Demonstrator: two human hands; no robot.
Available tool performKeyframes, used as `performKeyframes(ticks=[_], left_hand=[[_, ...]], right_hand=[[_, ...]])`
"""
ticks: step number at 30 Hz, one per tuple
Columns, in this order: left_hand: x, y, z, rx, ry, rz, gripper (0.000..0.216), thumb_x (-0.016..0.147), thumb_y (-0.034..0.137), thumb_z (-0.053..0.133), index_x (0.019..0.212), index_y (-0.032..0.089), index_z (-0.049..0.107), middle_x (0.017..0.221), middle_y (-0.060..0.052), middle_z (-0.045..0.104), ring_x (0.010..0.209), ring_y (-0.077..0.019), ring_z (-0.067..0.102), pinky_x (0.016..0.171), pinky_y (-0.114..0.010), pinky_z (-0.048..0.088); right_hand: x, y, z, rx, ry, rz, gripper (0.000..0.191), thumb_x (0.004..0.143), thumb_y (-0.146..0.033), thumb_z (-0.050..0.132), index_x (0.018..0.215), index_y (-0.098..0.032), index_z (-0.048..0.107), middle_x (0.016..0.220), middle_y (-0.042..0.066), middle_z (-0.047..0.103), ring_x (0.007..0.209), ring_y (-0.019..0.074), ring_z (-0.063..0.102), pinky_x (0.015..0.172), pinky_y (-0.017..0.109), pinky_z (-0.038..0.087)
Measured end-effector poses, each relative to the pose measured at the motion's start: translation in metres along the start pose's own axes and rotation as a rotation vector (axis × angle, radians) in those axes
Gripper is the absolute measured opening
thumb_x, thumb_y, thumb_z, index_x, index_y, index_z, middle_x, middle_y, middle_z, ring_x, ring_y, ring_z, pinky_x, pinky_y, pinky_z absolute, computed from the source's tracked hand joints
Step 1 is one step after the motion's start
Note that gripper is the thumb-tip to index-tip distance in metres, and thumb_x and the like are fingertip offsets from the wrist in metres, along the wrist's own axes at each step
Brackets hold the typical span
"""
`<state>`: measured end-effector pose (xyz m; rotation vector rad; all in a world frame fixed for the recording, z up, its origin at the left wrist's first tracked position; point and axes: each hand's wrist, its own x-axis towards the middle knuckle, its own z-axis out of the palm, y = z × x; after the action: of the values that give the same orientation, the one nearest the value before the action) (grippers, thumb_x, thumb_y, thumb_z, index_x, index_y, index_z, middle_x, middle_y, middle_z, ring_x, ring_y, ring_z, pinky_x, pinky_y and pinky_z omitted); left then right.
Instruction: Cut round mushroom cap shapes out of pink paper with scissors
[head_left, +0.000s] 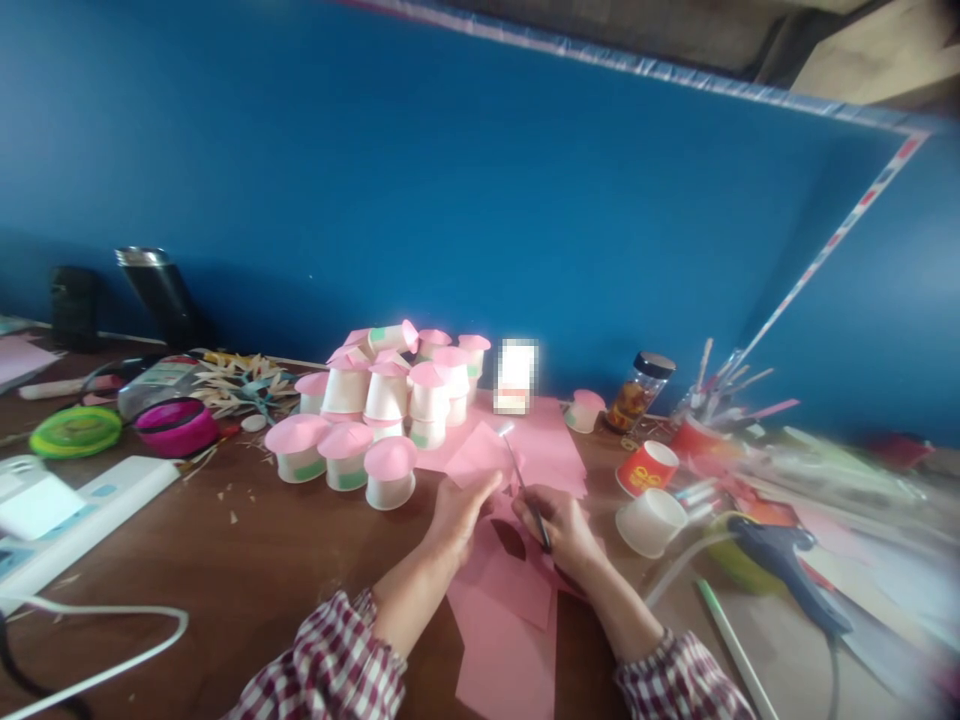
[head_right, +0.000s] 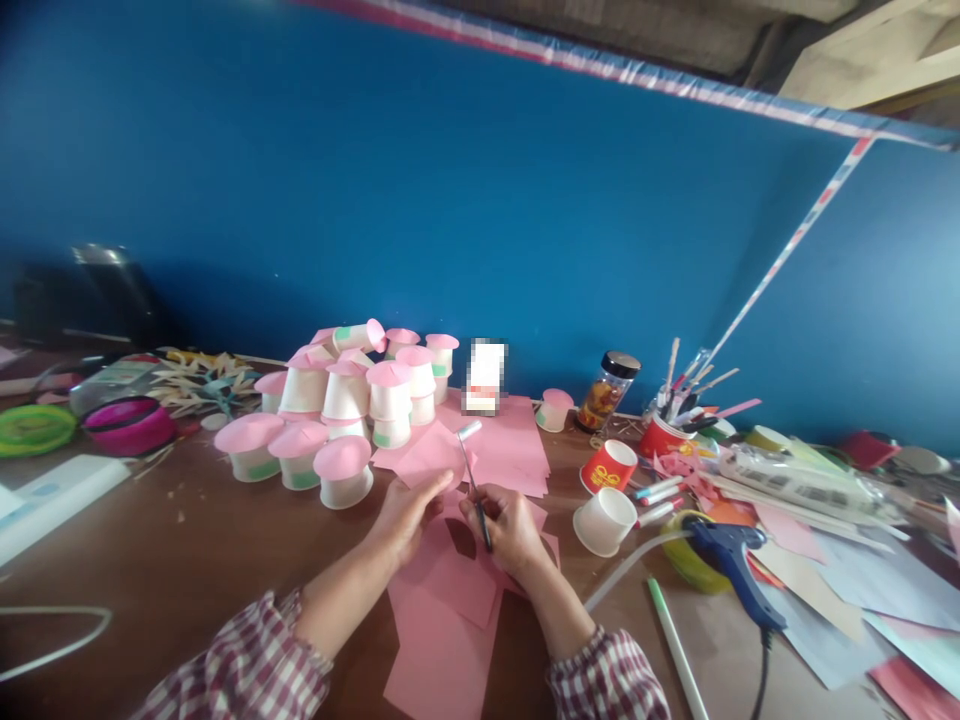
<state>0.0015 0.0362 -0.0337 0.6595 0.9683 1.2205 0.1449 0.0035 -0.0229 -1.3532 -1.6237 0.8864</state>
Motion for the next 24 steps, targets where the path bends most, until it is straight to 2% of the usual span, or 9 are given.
performKeyframes(ticks=[8,14,19,24], left_hand=[[-0.003,0.004,0.001,-0.033,-0.015,0.007,0.022,0.056,0.030,0.077,0.060,0.013,0.064,0.050,0.002,0.053,0.047,-0.0071,0.046,0.047,-0.020,0.038],[-0.006,0.008,0.003,-0.032,-0.018,0.005,0.021,0.058,0.030,0.077,0.061,0.012,0.065,0.052,0.000,0.058,0.047,-0.0090,0.051,0.047,-0.020,0.040],[-0.006,0.011,0.007,-0.023,0.050,-0.005,0.026,0.056,0.029,0.078,0.074,0.012,0.070,0.068,-0.006,0.068,0.057,-0.0141,0.061,0.052,-0.024,0.046],[-0.004,0.010,0.004,0.006,0.026,-0.002,0.032,0.057,0.029,0.077,0.082,0.011,0.071,0.077,-0.010,0.070,0.066,-0.0171,0.064,0.057,-0.025,0.048]], right_hand=[[-0.001,-0.006,0.000,0.004,0.007,0.020,0.030,0.076,-0.040,0.061,0.061,-0.015,0.056,0.053,-0.002,0.046,0.051,0.0108,0.039,0.046,0.021,0.031],[-0.001,-0.003,0.002,0.030,-0.008,0.030,0.028,0.075,-0.040,0.062,0.065,-0.014,0.057,0.054,-0.002,0.045,0.051,0.0105,0.037,0.047,0.021,0.030],[-0.002,-0.003,0.006,0.073,-0.037,0.038,0.030,0.075,-0.041,0.062,0.063,-0.015,0.054,0.050,-0.004,0.044,0.047,0.0096,0.036,0.044,0.021,0.028],[-0.002,0.003,0.006,0.093,-0.056,0.043,0.028,0.076,-0.040,0.062,0.066,-0.015,0.056,0.051,-0.004,0.046,0.047,0.0094,0.037,0.045,0.021,0.029]])
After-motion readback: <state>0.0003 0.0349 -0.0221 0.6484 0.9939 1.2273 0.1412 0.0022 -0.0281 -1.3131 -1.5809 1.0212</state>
